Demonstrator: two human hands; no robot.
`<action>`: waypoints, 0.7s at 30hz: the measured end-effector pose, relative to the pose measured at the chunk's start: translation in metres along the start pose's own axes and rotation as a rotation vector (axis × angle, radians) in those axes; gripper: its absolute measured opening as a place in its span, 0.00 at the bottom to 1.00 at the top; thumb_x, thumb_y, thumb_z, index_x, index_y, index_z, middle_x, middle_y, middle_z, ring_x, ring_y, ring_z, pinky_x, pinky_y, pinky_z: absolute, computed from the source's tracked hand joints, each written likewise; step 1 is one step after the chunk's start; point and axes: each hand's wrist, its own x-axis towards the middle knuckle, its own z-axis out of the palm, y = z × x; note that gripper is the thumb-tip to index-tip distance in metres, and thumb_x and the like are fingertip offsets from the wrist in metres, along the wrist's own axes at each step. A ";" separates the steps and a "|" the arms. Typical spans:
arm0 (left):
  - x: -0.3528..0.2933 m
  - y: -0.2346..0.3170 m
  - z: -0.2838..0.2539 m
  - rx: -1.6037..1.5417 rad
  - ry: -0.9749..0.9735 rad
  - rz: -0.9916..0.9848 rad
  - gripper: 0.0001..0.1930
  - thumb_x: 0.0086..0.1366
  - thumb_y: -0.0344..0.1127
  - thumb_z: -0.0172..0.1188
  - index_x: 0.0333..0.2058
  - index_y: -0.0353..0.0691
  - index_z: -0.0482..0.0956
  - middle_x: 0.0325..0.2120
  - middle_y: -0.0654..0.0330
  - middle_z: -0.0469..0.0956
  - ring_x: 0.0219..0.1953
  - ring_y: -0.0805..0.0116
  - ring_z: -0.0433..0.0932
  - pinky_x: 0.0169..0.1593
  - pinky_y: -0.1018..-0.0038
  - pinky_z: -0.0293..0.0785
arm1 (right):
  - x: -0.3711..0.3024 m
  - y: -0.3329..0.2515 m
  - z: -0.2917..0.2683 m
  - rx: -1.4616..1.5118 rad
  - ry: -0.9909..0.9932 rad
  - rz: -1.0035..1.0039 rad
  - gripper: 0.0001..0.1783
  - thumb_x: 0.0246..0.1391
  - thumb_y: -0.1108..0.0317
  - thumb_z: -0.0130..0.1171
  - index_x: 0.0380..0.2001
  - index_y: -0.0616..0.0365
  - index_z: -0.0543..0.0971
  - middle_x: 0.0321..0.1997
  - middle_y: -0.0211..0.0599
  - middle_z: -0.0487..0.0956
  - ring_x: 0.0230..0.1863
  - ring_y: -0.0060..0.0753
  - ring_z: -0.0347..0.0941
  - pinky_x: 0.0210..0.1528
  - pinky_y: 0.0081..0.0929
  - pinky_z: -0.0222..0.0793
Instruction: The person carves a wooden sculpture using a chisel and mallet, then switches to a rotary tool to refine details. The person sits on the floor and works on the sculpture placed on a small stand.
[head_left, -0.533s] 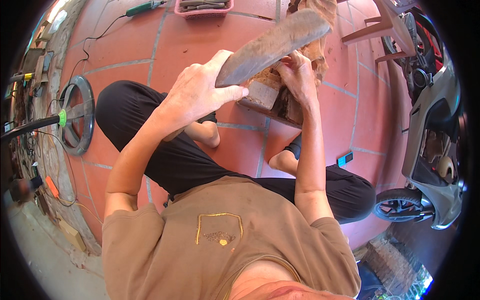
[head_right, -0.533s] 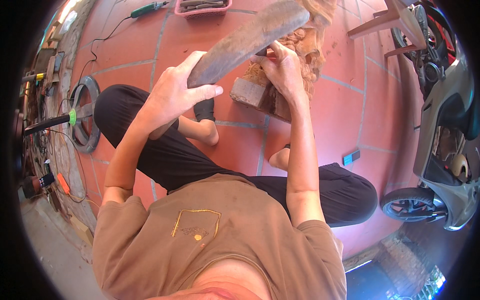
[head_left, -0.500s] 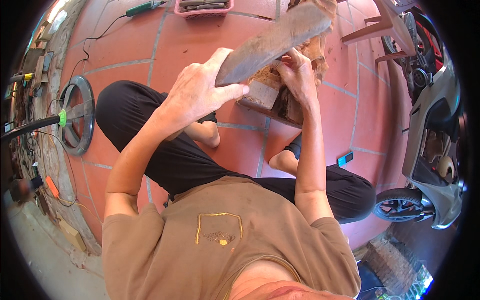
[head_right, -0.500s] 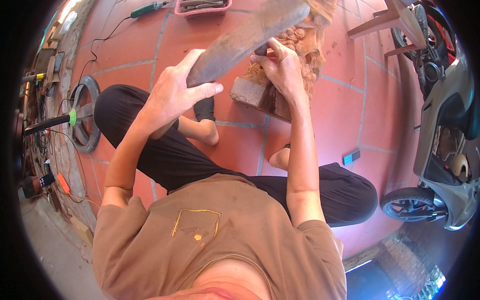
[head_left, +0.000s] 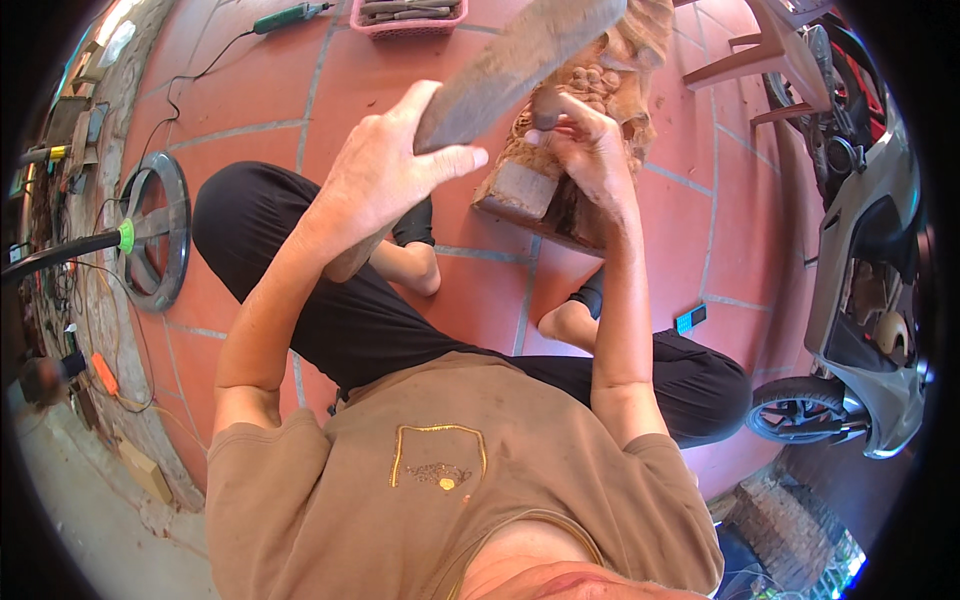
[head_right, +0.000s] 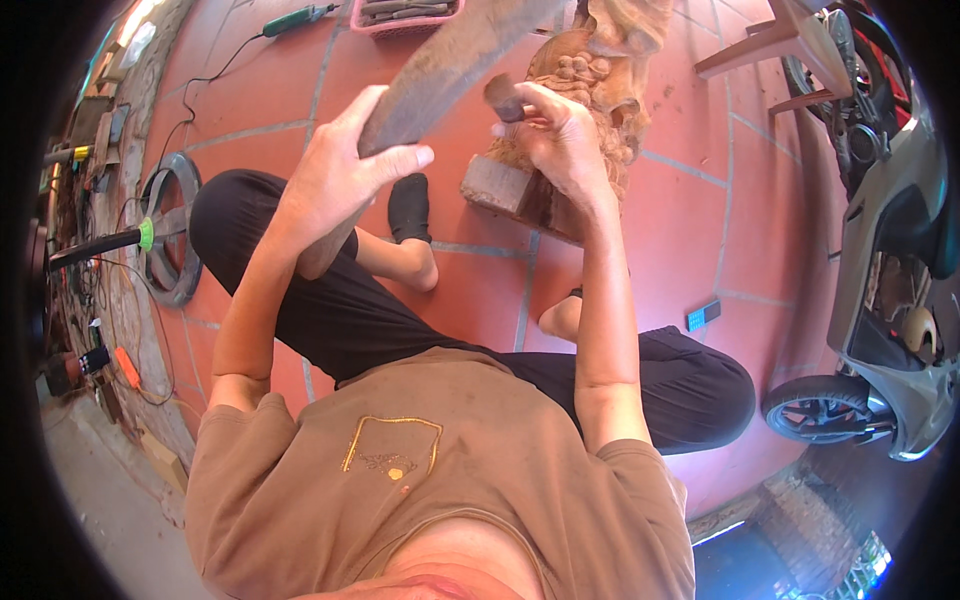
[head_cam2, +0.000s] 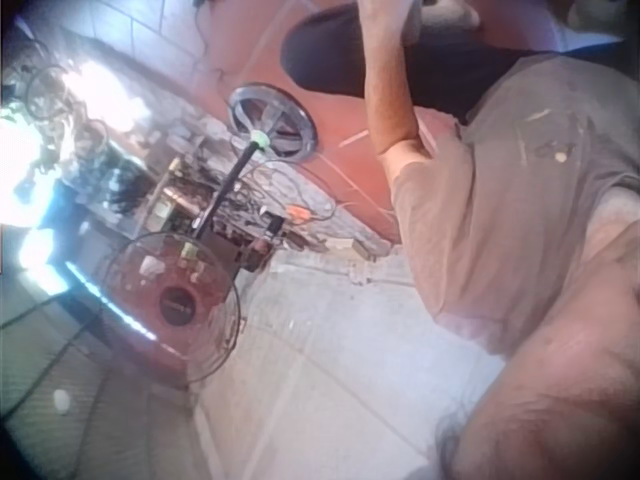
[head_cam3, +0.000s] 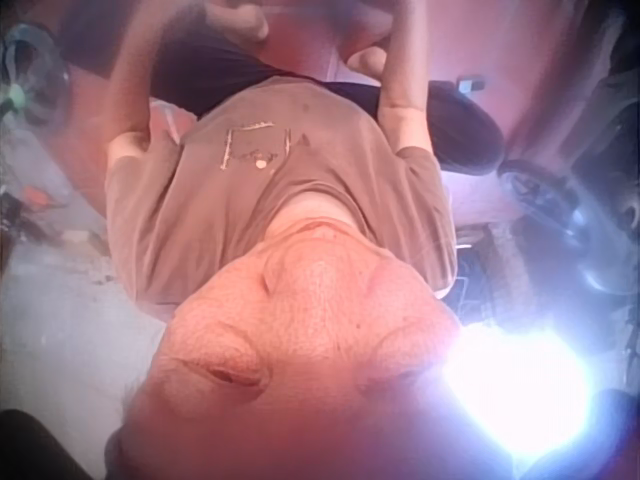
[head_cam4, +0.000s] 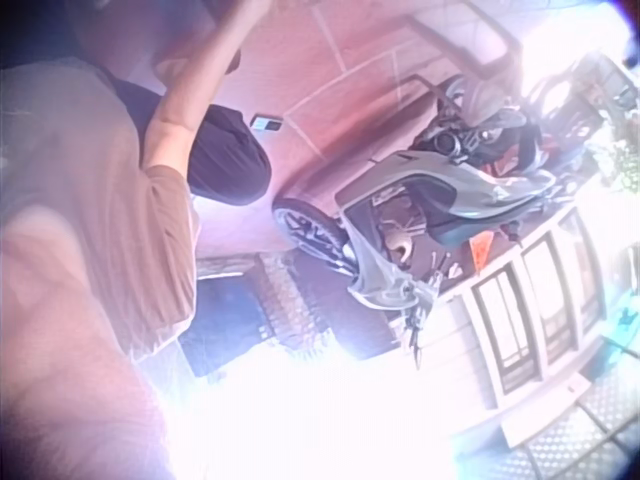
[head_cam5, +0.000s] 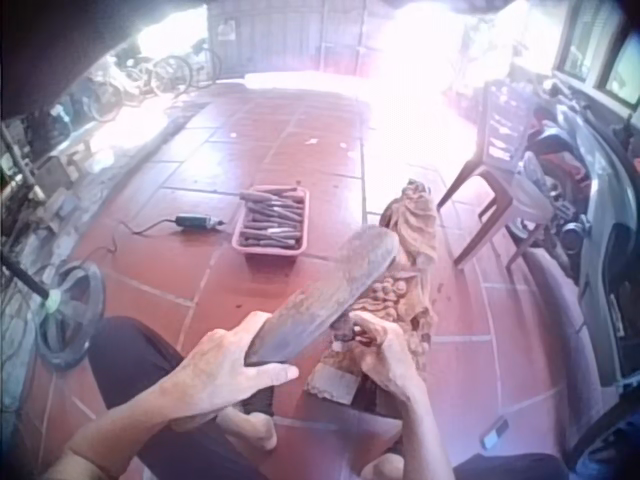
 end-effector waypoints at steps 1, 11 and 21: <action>0.001 0.002 -0.002 -0.041 0.024 -0.003 0.29 0.60 0.47 0.69 0.52 0.34 0.72 0.34 0.44 0.82 0.38 0.52 0.83 0.45 0.61 0.76 | 0.000 -0.001 -0.003 0.147 0.004 0.019 0.17 0.50 0.75 0.70 0.45 0.58 0.81 0.41 0.30 0.83 0.42 0.22 0.79 0.46 0.24 0.76; 0.000 0.006 -0.008 -0.240 0.047 -0.043 0.29 0.61 0.50 0.68 0.53 0.36 0.74 0.35 0.60 0.78 0.38 0.70 0.76 0.44 0.70 0.74 | 0.005 0.002 -0.023 0.312 0.112 -0.065 0.16 0.52 0.74 0.70 0.46 0.58 0.81 0.43 0.29 0.82 0.43 0.23 0.79 0.46 0.25 0.77; -0.001 0.009 -0.003 -0.220 0.111 0.047 0.28 0.60 0.46 0.69 0.54 0.36 0.73 0.38 0.57 0.80 0.40 0.71 0.77 0.45 0.71 0.74 | 0.004 0.005 -0.009 0.139 0.018 0.112 0.17 0.55 0.77 0.67 0.49 0.59 0.79 0.45 0.29 0.82 0.47 0.23 0.78 0.52 0.25 0.74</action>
